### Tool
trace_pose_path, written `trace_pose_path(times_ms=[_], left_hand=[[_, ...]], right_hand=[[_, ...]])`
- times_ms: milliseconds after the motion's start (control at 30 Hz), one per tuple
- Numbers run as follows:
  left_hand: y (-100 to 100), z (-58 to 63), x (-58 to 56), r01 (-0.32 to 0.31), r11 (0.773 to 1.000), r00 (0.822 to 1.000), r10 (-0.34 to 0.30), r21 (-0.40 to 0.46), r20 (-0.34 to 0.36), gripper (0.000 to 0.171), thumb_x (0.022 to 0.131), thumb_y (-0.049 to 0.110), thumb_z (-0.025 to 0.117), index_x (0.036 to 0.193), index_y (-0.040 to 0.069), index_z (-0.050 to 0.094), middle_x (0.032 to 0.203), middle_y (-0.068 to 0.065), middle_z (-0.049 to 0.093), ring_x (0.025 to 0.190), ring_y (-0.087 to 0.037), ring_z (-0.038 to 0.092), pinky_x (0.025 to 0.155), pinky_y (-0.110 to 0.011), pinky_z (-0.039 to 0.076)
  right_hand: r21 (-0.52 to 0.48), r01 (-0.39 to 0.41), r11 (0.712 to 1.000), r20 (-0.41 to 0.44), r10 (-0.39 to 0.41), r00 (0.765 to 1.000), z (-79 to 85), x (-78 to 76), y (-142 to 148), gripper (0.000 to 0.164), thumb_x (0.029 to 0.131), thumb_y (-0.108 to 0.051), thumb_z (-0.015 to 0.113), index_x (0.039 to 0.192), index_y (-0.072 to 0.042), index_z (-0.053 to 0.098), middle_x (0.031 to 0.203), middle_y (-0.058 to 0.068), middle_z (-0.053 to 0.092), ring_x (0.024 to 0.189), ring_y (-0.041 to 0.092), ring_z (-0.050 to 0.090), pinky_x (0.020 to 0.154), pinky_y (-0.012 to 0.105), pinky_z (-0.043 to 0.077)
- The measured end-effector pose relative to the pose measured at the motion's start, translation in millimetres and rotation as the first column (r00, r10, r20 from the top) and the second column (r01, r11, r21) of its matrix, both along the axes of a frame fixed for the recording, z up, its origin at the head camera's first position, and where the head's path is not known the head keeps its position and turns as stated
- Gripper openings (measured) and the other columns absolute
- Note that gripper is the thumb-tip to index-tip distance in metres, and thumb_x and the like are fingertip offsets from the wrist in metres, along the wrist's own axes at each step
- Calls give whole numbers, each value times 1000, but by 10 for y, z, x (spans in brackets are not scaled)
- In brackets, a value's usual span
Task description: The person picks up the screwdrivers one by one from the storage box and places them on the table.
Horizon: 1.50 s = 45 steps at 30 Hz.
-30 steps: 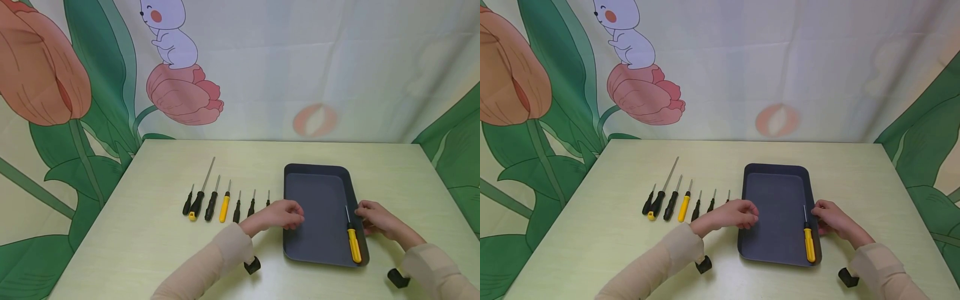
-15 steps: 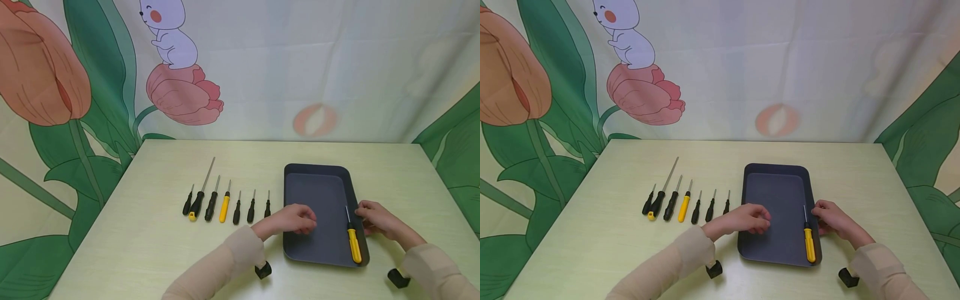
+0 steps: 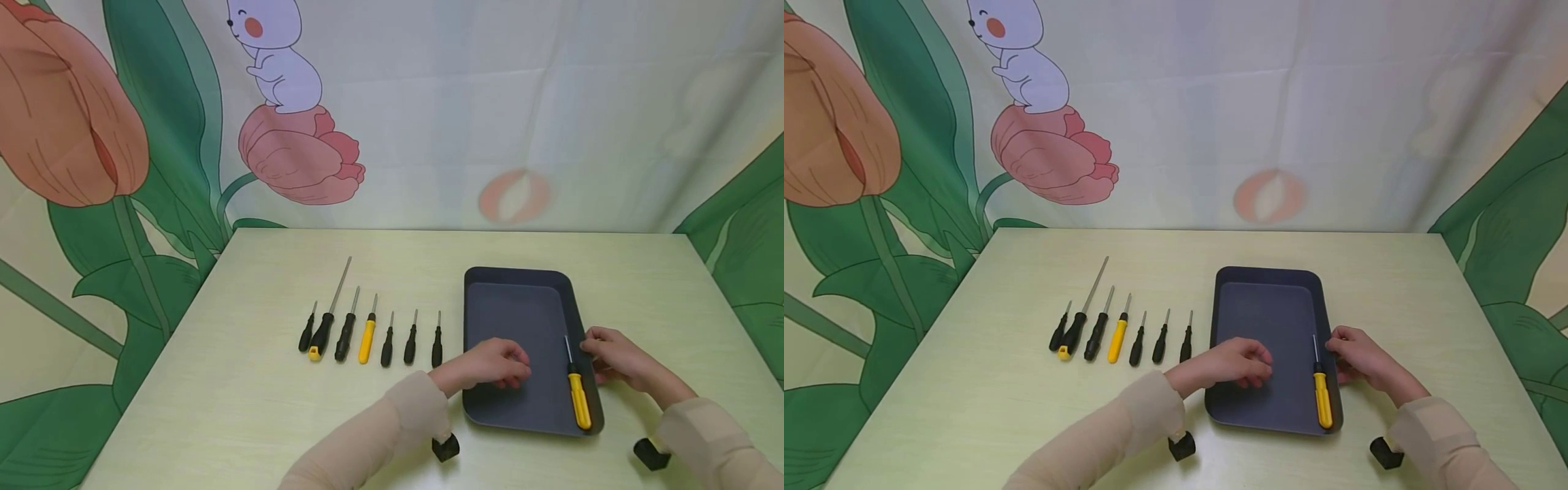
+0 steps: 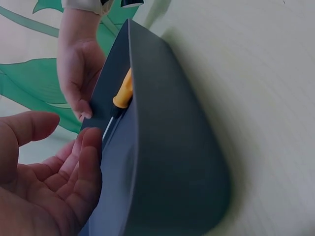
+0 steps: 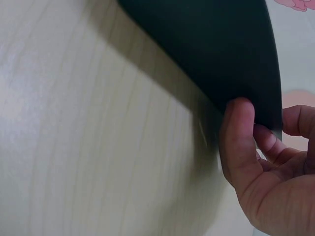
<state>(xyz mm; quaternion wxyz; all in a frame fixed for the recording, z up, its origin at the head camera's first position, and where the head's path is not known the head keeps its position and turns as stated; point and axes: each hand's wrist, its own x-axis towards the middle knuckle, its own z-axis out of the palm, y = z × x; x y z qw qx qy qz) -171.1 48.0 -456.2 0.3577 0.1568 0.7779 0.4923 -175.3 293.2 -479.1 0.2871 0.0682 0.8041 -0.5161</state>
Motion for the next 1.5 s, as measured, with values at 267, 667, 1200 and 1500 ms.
trace_pose_path(times_ms=[267,667,1200,1500], left_hand=[[158,-54,41,-59,998,997,60,-21,49,11,82,15,60,90,8,58,79,-6,64,63,-13,59,55,-24,46],[333,-131,84,-102,994,988,105,-32,116,9,82,14,60,89,9,59,75,-3,63,63,-14,59,55,-25,46],[550,-177,138,-129,989,989,134,-70,64,6,80,12,61,77,8,60,68,-4,61,56,-12,55,49,-24,44],[666,-176,166,-127,973,992,126,-192,-18,11,76,17,63,67,11,60,56,-1,59,48,-10,52,46,-21,42]], right_hand=[[3,1,1000,-5,-1,1000,-5,4,3,12,89,-14,37,83,-4,38,77,2,47,62,14,52,55,28,48],[7,6,1000,9,-6,1000,-10,-8,3,11,90,-14,36,85,-4,38,79,3,47,63,14,52,56,28,48],[-19,4,1000,2,-4,1000,-22,-12,16,11,89,-14,36,85,-4,38,78,2,46,64,14,53,57,29,49],[-32,0,999,6,0,1000,-25,-12,24,11,90,-13,35,85,-4,38,77,2,47,64,14,54,57,30,49]])
